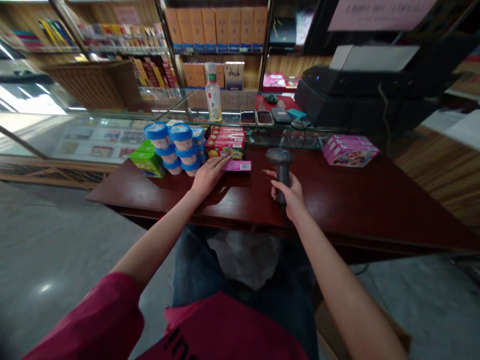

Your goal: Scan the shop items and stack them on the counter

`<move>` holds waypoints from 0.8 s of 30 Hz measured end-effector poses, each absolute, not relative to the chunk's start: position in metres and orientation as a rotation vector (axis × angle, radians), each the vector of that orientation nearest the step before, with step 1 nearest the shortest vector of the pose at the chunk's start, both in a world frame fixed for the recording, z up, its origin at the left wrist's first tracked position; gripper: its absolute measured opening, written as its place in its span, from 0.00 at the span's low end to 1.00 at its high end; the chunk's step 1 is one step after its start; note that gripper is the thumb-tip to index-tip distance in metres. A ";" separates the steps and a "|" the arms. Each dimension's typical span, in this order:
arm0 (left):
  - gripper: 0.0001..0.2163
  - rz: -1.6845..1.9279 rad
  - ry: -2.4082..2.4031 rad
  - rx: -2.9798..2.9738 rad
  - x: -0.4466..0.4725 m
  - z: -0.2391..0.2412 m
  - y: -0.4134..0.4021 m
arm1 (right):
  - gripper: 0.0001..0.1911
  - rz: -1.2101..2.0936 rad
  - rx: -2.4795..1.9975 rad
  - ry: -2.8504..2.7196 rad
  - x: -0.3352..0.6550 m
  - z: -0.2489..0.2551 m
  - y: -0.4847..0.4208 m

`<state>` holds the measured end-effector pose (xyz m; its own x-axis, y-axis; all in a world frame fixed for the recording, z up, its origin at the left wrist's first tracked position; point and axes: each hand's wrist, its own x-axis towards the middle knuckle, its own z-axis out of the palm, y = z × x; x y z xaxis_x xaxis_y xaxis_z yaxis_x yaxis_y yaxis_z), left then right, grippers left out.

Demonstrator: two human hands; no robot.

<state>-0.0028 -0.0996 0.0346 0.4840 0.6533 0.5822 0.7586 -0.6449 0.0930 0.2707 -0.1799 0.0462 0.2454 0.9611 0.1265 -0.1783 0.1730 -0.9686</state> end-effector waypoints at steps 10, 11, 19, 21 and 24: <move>0.22 -0.816 -1.134 -2.660 0.107 0.042 -0.066 | 0.22 0.849 -1.062 -0.897 0.326 0.032 -0.190; 0.23 -0.823 -1.126 -2.665 0.118 0.040 -0.058 | 0.22 0.859 -1.069 -0.881 0.327 0.031 -0.191; 0.23 -0.972 -0.961 -2.697 0.145 0.020 -0.033 | 0.21 0.897 -1.143 -0.896 0.325 0.027 -0.193; 0.23 -0.964 -0.946 -2.700 0.142 0.020 -0.035 | 0.21 0.885 -1.151 -0.889 0.324 0.027 -0.193; 0.23 -0.945 -0.937 -2.681 0.140 0.021 -0.038 | 0.19 0.876 -1.151 -0.872 0.324 0.028 -0.194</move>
<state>0.1397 -0.0381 0.0211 0.6069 0.5109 0.6088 0.6042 -0.7943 0.0642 0.3239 -0.1943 0.0277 0.4011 0.9084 0.1180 -0.1216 0.1805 -0.9760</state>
